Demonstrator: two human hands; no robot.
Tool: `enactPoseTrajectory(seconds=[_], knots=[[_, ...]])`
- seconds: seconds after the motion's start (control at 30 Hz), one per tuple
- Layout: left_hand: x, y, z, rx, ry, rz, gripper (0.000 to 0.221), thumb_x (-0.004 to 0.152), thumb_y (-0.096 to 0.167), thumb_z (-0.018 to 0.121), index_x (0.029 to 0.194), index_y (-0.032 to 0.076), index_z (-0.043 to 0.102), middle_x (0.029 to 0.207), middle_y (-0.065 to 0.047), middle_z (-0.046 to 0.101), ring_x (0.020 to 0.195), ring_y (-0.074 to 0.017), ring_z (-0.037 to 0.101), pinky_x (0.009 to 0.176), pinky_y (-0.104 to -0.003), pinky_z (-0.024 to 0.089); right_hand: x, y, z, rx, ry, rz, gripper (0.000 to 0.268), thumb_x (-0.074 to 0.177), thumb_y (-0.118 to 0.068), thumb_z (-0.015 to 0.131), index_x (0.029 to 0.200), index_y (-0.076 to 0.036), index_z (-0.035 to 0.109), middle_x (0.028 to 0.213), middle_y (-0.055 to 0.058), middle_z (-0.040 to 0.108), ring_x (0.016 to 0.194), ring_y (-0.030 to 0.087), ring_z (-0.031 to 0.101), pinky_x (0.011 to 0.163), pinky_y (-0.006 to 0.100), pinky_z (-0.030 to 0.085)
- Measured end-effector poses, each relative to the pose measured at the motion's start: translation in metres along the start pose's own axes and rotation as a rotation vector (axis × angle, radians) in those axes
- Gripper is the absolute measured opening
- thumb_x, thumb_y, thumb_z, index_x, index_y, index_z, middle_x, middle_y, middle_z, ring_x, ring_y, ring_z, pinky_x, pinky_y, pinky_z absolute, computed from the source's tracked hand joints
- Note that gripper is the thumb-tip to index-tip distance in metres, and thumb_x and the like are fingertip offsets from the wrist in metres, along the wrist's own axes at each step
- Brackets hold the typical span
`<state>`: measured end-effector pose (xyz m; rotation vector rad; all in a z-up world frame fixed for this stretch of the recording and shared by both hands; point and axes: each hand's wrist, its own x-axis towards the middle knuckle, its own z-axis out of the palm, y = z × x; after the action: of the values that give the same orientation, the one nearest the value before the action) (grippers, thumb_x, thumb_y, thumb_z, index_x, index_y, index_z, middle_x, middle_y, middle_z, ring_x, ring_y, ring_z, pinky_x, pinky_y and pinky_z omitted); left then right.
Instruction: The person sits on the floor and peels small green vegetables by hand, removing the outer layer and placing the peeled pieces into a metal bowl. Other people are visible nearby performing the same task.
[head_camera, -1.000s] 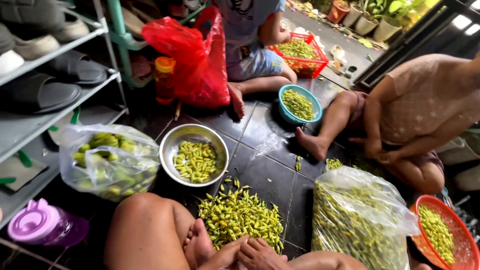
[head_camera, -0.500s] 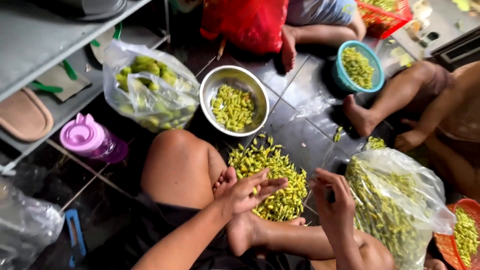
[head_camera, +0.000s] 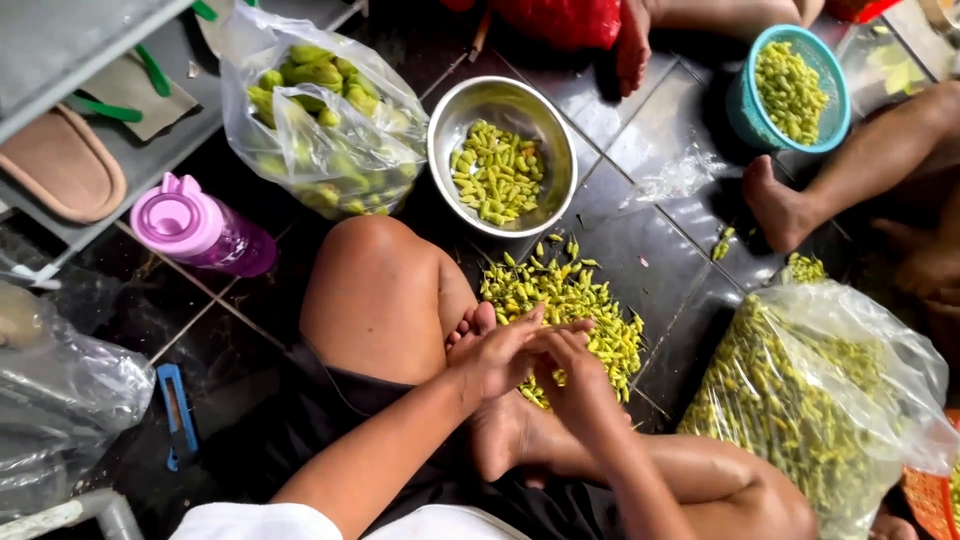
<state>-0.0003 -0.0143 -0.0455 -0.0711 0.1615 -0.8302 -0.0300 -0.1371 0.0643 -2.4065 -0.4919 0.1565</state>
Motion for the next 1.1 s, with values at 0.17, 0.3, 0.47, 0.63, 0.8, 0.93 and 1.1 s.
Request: enactPoseTrajectory(seconds=[0.17,0.3,0.47,0.63,0.8,0.93,1.1], knots=[[-0.003,-0.008,0.019,0.241,0.163,0.075,0.068,0.114,0.035,0.027,0.16,0.014,-0.019,0.14,-0.019,0.061,0.137,-0.0308,0.053,0.124,-0.047,-0.005,0.056,-0.067,-0.083,-0.049,0.252,-0.022,0.025,0.087,0.004,0.073,0.097,-0.018,0.072,0.101,0.0,0.073,0.091,0.021,0.073,0.082,0.031,0.057],[-0.01,-0.003,0.043,0.25,0.257,0.109,0.064,0.112,0.033,0.026,0.16,0.014,-0.011,0.136,-0.02,0.063,0.13,-0.0313,0.058,0.122,-0.048,-0.012,0.101,-0.053,-0.101,0.127,0.53,-0.179,0.02,0.104,0.012,0.062,0.12,0.001,0.066,0.135,0.023,0.059,0.109,0.031,0.069,0.096,0.041,0.059],[-0.002,-0.005,0.021,0.232,0.247,0.175,0.061,0.11,0.031,0.031,0.162,0.017,0.002,0.134,-0.019,0.065,0.128,-0.0355,0.059,0.121,-0.048,-0.014,0.135,0.064,-0.061,0.196,0.551,-0.053,0.024,0.101,0.013,0.059,0.114,0.0,0.074,0.091,0.012,0.07,0.076,0.018,0.067,0.07,0.029,0.054],[0.004,-0.01,0.014,0.234,0.306,0.175,0.059,0.109,0.039,0.022,0.161,0.013,0.014,0.121,-0.024,0.071,0.115,-0.0346,0.07,0.126,-0.05,-0.007,0.131,0.257,0.037,-0.193,0.252,0.409,0.019,0.093,-0.027,0.072,0.111,-0.027,0.079,0.091,0.004,0.078,0.093,0.032,0.074,0.081,0.048,0.056],[-0.002,-0.018,0.006,0.291,0.252,0.198,0.051,0.108,0.033,0.028,0.155,0.013,0.029,0.117,-0.022,0.072,0.116,-0.04,0.066,0.124,-0.047,0.005,0.135,0.281,0.076,-0.332,0.213,0.658,0.031,0.092,-0.046,0.076,0.108,-0.019,0.076,0.096,0.005,0.074,0.094,0.031,0.074,0.08,0.046,0.059],[0.007,-0.014,-0.005,0.334,0.263,0.176,0.047,0.106,0.035,0.029,0.146,0.014,0.039,0.107,-0.022,0.074,0.106,-0.0429,0.071,0.116,-0.041,0.027,0.155,0.271,0.084,-0.328,0.131,0.643,0.027,0.088,-0.044,0.077,0.101,-0.021,0.073,0.099,0.006,0.066,0.098,0.038,0.07,0.084,0.05,0.059],[0.016,-0.019,-0.024,0.365,0.286,0.164,0.043,0.106,0.038,0.029,0.141,0.019,0.044,0.101,-0.019,0.074,0.099,-0.042,0.073,0.112,-0.043,0.03,0.107,0.252,0.068,-0.24,0.026,0.66,0.023,0.086,-0.039,0.076,0.1,-0.021,0.079,0.089,0.003,0.074,0.092,0.034,0.074,0.078,0.048,0.059]])
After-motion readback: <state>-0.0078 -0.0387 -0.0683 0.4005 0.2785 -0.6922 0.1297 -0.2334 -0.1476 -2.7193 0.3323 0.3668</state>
